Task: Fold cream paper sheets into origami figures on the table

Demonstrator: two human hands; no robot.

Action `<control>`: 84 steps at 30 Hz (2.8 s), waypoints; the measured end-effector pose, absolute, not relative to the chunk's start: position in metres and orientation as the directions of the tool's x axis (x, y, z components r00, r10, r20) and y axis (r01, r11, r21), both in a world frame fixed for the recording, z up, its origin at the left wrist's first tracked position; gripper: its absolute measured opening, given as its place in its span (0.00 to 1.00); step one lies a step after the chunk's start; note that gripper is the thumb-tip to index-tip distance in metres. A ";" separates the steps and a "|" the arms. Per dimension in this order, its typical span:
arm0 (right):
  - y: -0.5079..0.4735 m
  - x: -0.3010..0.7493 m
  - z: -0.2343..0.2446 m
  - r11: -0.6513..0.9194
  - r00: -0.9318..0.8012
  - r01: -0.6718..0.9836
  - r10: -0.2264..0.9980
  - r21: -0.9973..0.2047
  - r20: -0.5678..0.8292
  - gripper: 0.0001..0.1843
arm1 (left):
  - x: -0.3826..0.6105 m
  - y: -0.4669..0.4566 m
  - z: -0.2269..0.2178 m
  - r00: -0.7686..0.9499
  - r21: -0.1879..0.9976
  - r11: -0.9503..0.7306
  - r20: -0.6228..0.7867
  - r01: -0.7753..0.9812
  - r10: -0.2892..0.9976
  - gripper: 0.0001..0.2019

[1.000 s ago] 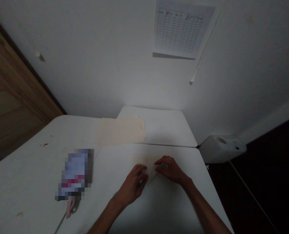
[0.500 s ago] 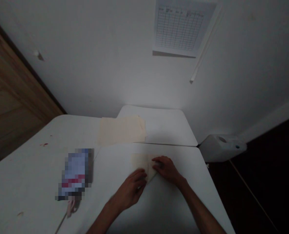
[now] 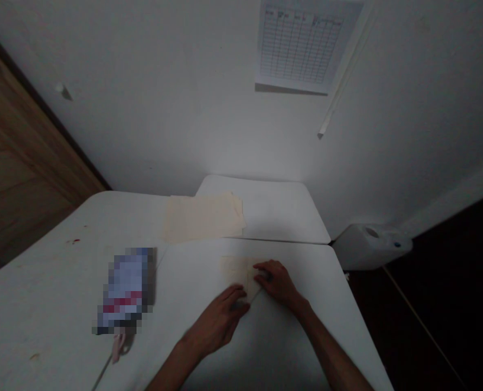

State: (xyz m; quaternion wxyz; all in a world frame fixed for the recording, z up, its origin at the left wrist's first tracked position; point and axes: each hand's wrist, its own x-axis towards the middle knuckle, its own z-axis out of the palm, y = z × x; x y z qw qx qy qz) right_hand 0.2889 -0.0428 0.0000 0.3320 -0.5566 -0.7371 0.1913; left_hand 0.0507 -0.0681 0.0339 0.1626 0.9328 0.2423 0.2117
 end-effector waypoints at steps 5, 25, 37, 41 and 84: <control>-0.043 0.288 0.001 0.300 -0.142 0.679 0.949 -0.670 0.280 0.14 | 0.049 -0.069 0.032 0.796 0.413 -0.821 0.294 0.394 0.529 0.16; -0.044 0.284 0.005 0.290 -0.119 0.673 0.951 -0.681 0.287 0.16 | 0.063 -0.064 0.022 0.684 0.521 -0.755 0.381 0.397 0.622 0.11; -0.044 0.283 0.005 0.258 -0.085 0.663 0.959 -0.702 0.272 0.18 | 0.074 -0.049 0.012 0.657 0.463 -0.739 0.361 0.490 0.662 0.08; -0.044 0.282 0.005 0.261 -0.080 0.670 0.956 -0.695 0.282 0.18 | 0.071 -0.047 0.016 0.686 0.468 -0.738 0.318 0.487 0.654 0.10; -0.103 0.272 0.019 0.439 -0.292 0.806 0.879 -0.398 0.378 0.11 | 0.068 -0.039 0.040 0.727 0.585 -0.646 0.132 0.491 0.673 0.13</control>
